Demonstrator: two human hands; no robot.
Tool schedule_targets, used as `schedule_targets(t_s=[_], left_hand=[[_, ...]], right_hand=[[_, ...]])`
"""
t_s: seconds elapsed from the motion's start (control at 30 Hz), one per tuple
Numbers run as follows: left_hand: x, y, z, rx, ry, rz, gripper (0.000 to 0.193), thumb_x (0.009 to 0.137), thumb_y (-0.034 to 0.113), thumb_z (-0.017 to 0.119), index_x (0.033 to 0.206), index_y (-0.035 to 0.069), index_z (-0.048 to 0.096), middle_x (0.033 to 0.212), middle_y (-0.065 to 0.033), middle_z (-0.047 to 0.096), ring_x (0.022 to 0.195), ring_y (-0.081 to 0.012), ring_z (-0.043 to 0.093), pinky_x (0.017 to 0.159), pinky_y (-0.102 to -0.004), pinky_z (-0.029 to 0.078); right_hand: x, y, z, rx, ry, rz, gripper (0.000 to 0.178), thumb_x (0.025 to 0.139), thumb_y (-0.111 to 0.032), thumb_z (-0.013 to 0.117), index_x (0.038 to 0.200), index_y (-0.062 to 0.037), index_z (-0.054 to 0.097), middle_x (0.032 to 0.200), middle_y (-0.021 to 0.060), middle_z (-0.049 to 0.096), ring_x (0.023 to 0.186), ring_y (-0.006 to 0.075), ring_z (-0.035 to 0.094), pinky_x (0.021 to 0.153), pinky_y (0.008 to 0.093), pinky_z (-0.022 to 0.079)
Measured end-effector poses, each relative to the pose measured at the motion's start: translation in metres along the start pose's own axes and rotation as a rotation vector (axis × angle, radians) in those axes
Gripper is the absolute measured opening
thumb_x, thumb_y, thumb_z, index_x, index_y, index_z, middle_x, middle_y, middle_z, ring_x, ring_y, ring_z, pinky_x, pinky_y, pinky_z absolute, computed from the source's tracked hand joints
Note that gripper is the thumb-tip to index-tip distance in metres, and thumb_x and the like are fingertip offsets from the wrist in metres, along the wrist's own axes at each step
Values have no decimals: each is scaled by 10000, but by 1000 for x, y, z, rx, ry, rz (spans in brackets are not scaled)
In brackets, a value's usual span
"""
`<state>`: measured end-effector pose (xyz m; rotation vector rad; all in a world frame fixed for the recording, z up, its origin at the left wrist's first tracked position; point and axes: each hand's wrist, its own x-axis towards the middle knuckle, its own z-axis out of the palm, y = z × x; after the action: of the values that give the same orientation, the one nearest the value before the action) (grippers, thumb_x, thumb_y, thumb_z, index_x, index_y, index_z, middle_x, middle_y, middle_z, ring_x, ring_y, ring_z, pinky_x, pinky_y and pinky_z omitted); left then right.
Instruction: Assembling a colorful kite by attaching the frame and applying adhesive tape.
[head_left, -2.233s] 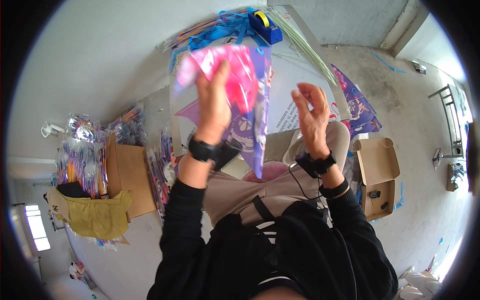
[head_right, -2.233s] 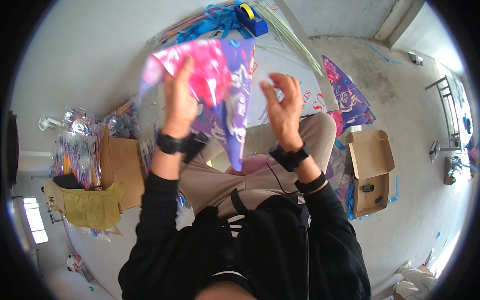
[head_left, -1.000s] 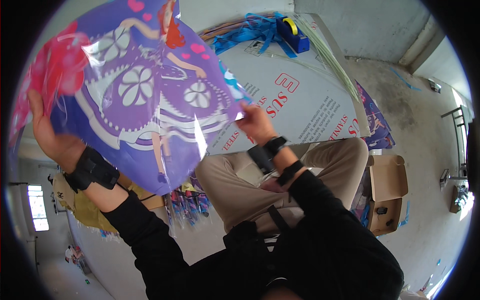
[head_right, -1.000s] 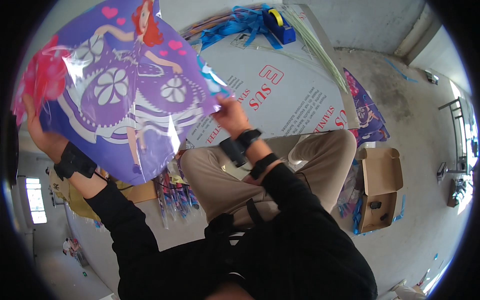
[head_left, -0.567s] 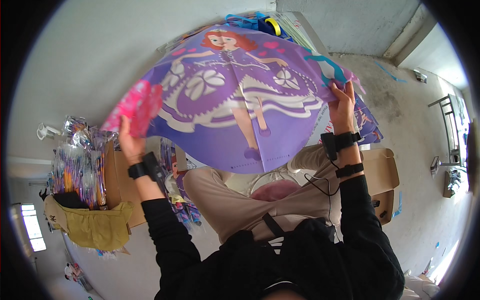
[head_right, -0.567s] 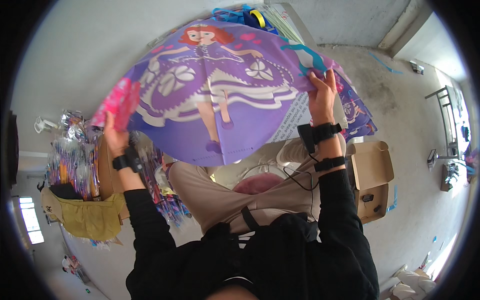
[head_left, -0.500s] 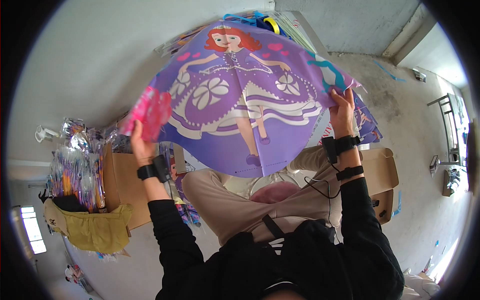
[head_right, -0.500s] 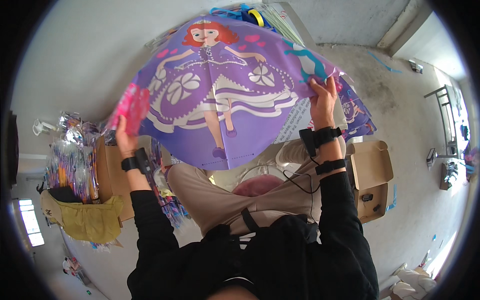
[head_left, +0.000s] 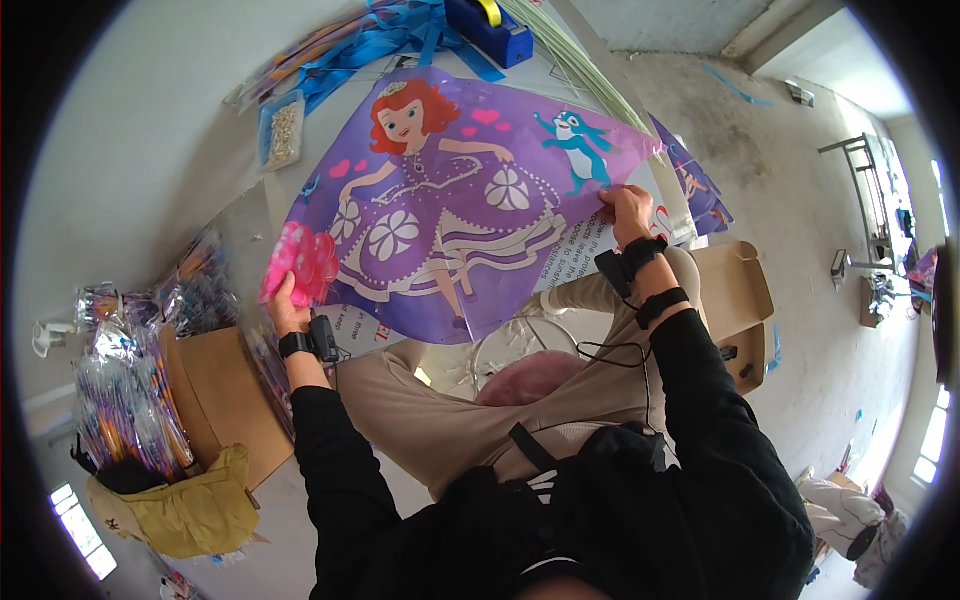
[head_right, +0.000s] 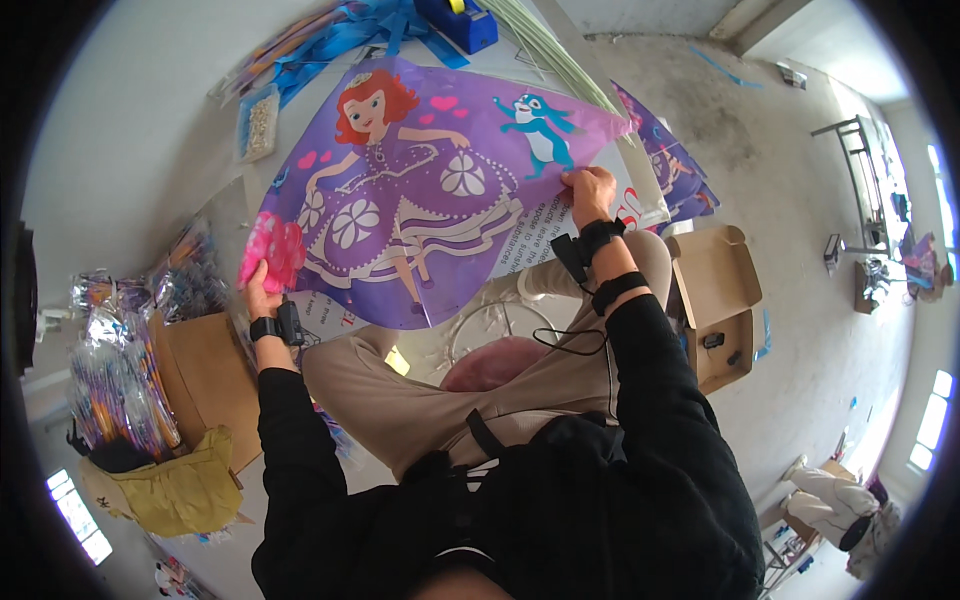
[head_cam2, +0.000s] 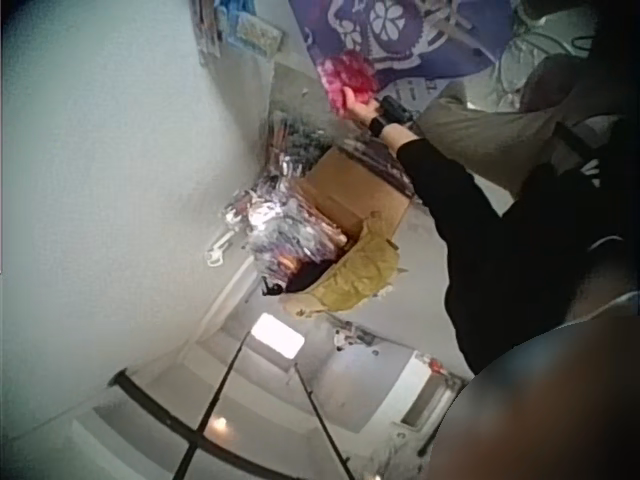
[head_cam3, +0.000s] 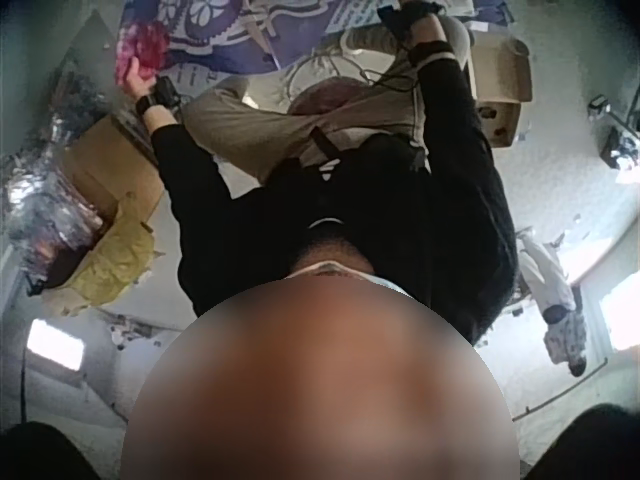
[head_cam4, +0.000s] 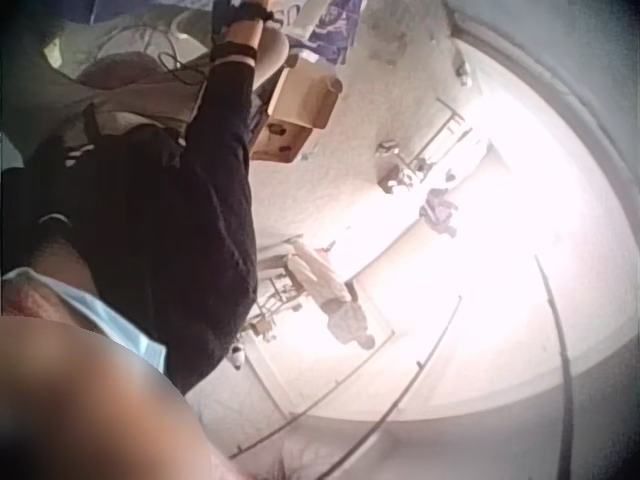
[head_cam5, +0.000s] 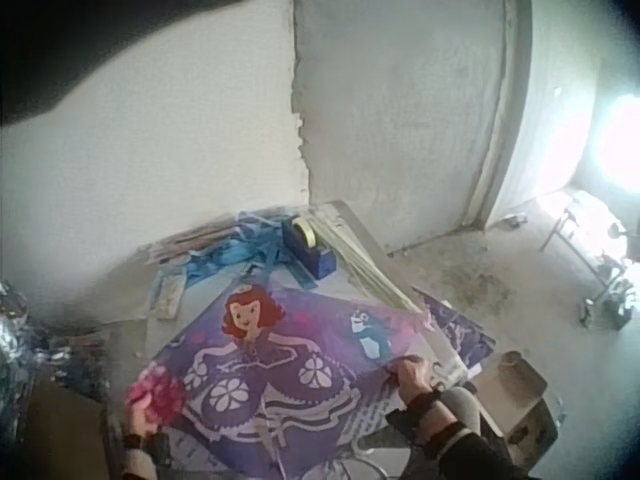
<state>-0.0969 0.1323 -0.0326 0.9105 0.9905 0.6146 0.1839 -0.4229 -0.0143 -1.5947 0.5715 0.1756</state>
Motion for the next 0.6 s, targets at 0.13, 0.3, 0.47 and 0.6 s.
schedule_targets(t_s=[0.13,0.3,0.47,0.6], left_hand=[[17,3,-9,94,-2,50,380,846,1,762,1206,-6,641,1142,-131,687,983,-313,694,827,-497,596],[49,8,-47,20,53,-87,352,852,40,773,1174,-10,639,1102,-125,688,943,-291,696,813,-465,601],[68,12,-79,70,248,-56,296,889,84,754,1137,-26,636,1056,-130,691,930,-278,695,812,-469,586],[40,28,-57,390,434,136,402,862,113,762,1204,-42,618,1146,-152,675,1051,-318,656,930,-468,515]], right_hand=[[3,-10,4,-25,-27,15,167,773,52,713,919,108,654,804,166,697,627,243,711,552,348,611],[-14,-17,3,-53,-54,9,168,787,46,703,913,118,619,808,182,696,632,261,727,545,341,620],[-28,-25,-4,-127,-131,58,174,811,23,695,924,106,591,816,179,694,622,270,730,544,330,621],[-33,-31,-18,-284,-193,104,225,826,-33,711,986,77,598,843,181,706,664,297,737,577,372,621]])
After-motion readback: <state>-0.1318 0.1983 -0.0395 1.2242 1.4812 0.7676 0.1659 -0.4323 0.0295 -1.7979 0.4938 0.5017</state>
